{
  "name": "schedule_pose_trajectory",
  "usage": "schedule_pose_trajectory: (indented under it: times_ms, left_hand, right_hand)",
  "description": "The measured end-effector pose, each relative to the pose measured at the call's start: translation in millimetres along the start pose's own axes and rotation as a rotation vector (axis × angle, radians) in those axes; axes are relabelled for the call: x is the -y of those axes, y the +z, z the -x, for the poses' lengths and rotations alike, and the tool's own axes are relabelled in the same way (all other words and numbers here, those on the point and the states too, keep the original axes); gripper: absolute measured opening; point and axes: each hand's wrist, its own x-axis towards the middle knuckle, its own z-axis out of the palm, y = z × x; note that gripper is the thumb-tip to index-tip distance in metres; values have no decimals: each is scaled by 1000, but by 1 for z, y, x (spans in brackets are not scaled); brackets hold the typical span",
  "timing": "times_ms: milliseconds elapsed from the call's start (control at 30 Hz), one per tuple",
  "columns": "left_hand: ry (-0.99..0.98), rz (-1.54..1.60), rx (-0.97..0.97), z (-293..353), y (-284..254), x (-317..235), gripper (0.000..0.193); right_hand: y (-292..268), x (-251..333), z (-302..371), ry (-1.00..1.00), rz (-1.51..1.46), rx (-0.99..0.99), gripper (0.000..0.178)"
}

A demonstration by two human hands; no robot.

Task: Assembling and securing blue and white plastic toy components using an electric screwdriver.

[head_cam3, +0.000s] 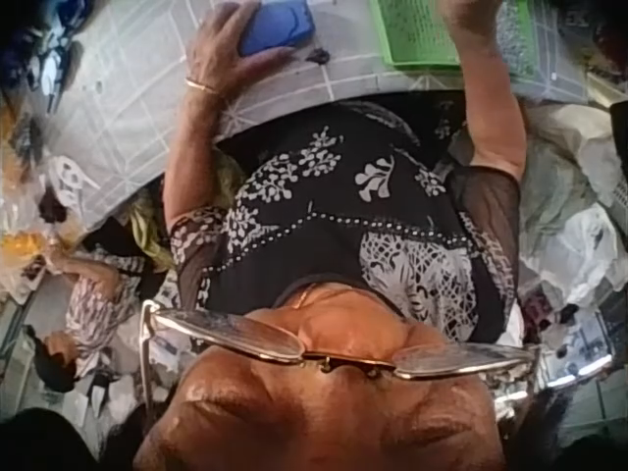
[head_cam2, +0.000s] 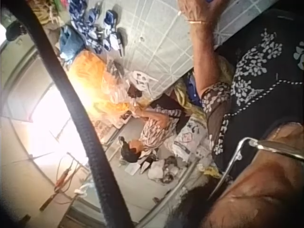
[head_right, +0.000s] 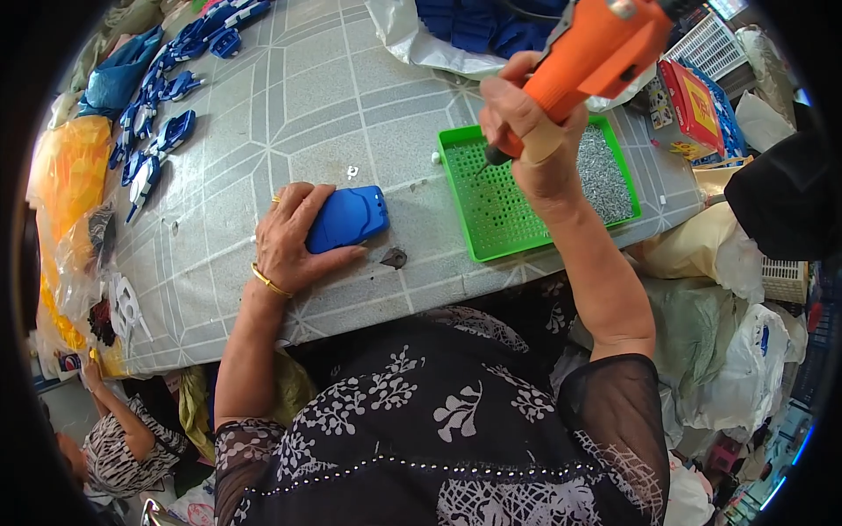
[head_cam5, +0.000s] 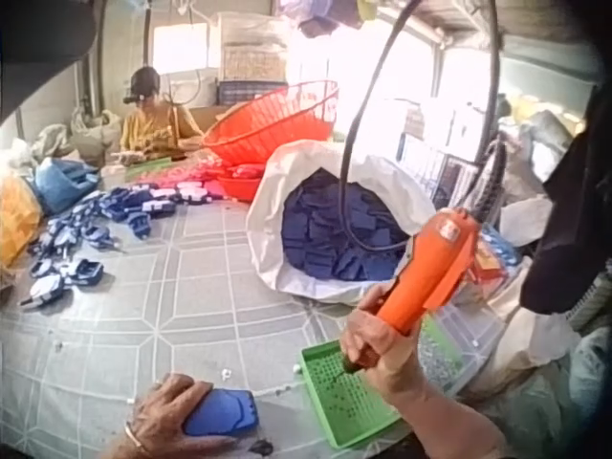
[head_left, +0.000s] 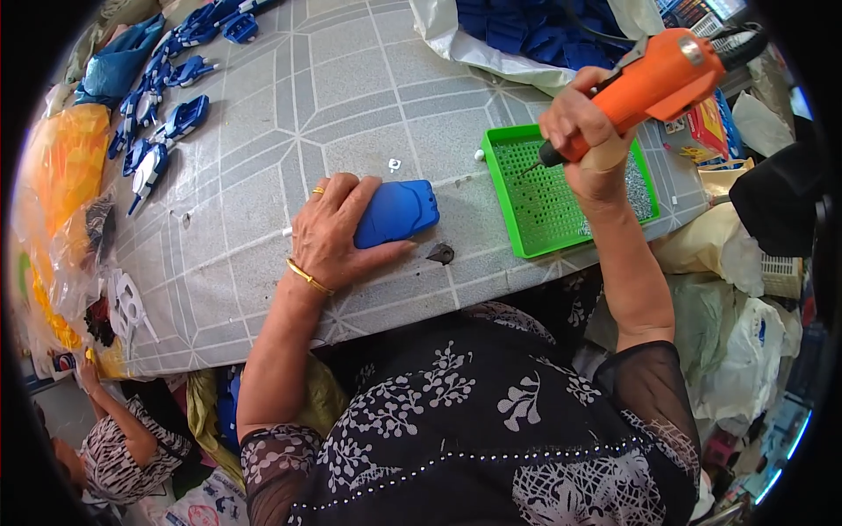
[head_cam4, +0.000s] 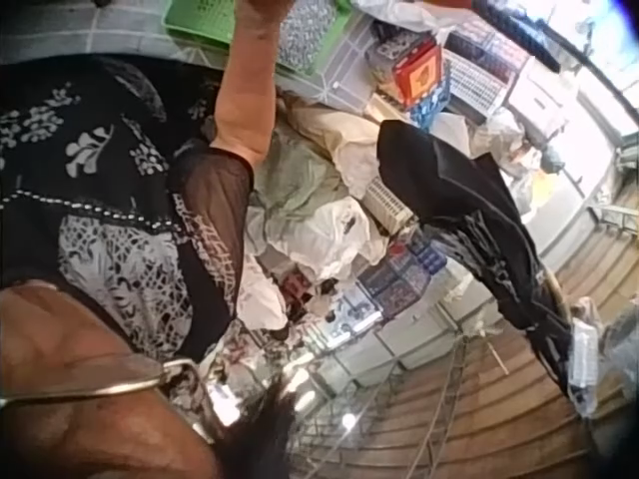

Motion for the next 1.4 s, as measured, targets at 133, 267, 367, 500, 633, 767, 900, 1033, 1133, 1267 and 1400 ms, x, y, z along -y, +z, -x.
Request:
schedule_pose_trajectory:
  times_ms: [133,267,367,500,633,767,900,1033,1133,1267,1400]
  left_hand:
    - [-43,-11,-3,2,-1,-1,71]
    - [-75,4,-6,2,-1,-2,65]
    - [-74,13,-19,1,-3,-4,65]
    - [-71,19,-28,1,-3,0,66]
    - [-91,20,-8,2,-4,0,68]
    - [-99,12,10,3,-4,1,70]
    - [-97,26,-4,4,-3,1,68]
    - [-88,21,-8,4,-3,0,68]
    - [-95,23,3,6,-4,-1,68]
    - [-78,15,3,5,-3,-2,68]
    - [-71,12,6,3,-1,-1,68]
  right_hand:
    - [24,17,-6,16,-56,44,18]
    - [57,15,-3,85,-79,133,18]
    - [75,5,0,101,-85,205,18]
    - [94,-11,4,117,-73,210,15]
    - [97,-18,6,147,-128,194,23]
    - [96,-18,6,133,-77,197,16]
    - [92,-21,5,126,-42,227,17]
    - [95,-25,8,136,-51,179,18]
    - [95,-27,8,140,-63,160,19]
    - [92,-29,11,129,-34,166,21]
    - [88,-36,10,118,-71,174,25]
